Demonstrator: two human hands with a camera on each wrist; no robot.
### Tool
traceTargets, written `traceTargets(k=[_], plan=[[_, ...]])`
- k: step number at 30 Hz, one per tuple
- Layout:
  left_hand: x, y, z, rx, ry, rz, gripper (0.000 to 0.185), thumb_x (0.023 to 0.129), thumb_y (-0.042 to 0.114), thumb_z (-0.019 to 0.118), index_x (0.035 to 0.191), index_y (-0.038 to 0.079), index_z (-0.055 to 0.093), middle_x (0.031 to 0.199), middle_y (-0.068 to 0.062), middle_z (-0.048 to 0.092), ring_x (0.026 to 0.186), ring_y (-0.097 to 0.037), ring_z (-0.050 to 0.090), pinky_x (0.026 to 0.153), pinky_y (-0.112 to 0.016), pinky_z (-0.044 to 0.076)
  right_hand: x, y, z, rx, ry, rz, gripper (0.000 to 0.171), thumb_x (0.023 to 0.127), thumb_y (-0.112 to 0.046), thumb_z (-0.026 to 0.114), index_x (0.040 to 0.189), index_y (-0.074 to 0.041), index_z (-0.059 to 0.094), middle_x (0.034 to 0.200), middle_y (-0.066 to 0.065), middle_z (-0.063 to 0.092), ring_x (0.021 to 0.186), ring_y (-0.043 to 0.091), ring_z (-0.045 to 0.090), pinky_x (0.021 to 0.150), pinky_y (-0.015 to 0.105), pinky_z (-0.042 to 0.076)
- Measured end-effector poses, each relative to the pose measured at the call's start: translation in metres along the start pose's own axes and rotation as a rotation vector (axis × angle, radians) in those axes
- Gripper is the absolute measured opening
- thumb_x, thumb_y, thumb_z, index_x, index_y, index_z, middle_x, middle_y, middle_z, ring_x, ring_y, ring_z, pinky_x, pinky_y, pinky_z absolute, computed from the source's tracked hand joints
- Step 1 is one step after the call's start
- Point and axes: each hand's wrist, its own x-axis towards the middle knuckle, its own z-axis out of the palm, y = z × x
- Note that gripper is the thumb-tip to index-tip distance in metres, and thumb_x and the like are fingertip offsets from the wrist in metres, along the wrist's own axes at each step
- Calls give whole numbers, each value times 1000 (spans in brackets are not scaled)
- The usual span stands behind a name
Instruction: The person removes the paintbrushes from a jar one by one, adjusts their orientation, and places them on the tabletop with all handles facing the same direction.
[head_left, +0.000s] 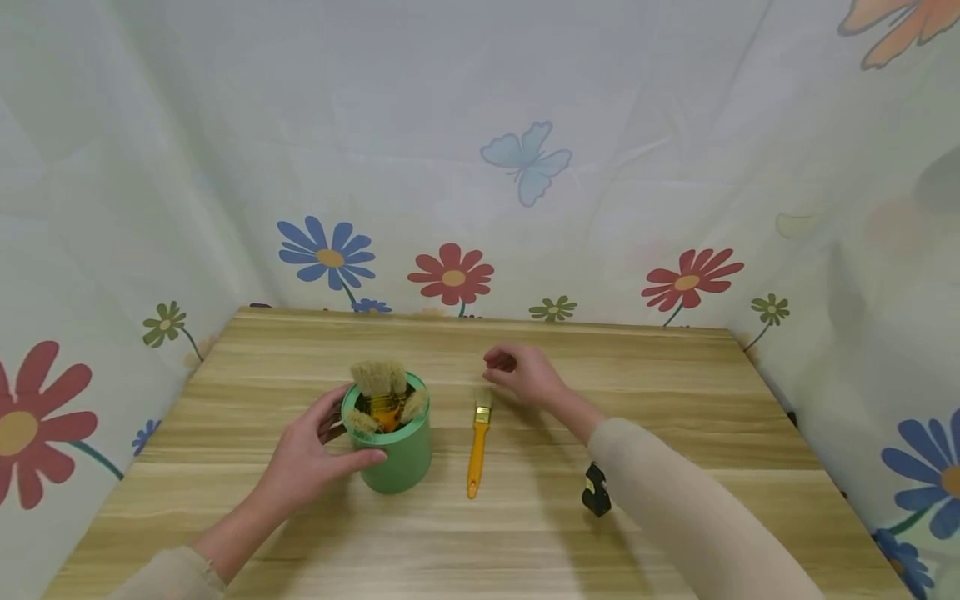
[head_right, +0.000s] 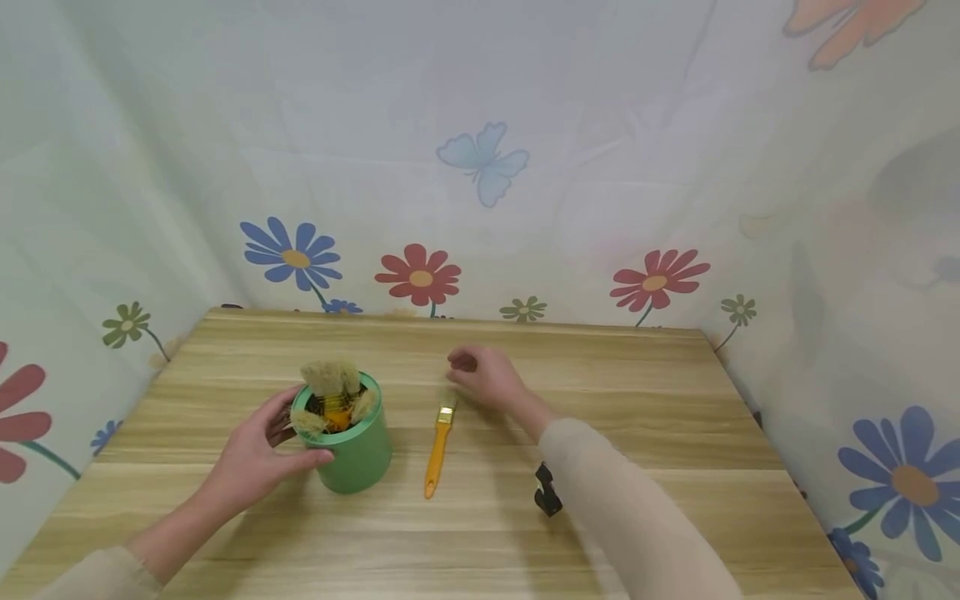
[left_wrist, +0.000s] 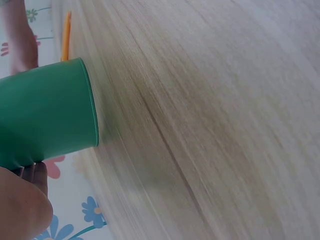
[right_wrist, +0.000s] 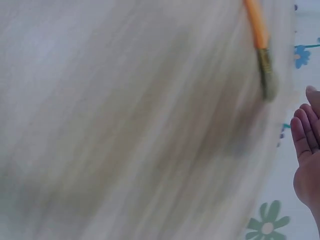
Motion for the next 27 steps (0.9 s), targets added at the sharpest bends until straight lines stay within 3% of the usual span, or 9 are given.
traceTargets(k=[15, 19, 27], plan=[[1, 0, 1, -2, 0, -2, 100, 81, 35, 96, 162, 10, 42, 154, -18, 57, 140, -40, 57, 112, -55, 54, -18, -72, -33, 148, -77, -200, 44, 96, -17, 83, 136, -2, 70, 130, 13, 74, 118, 27, 71, 108, 40, 60], [0, -2, 1, 1, 4, -6, 99, 81, 36, 96, 161, 10, 43, 154, -18, 58, 139, -40, 58, 112, -55, 54, -24, -88, -36, 155, -113, -253, 52, 95, -17, 85, 142, -4, 66, 136, 13, 71, 123, 23, 69, 110, 34, 58], [0, -3, 1, -1, 6, 0, 98, 82, 35, 96, 160, 10, 44, 153, -17, 58, 139, -40, 58, 111, -55, 54, -33, -106, -32, 153, -193, -334, 62, 95, -17, 84, 151, -6, 59, 145, 9, 66, 133, 21, 64, 115, 34, 54]])
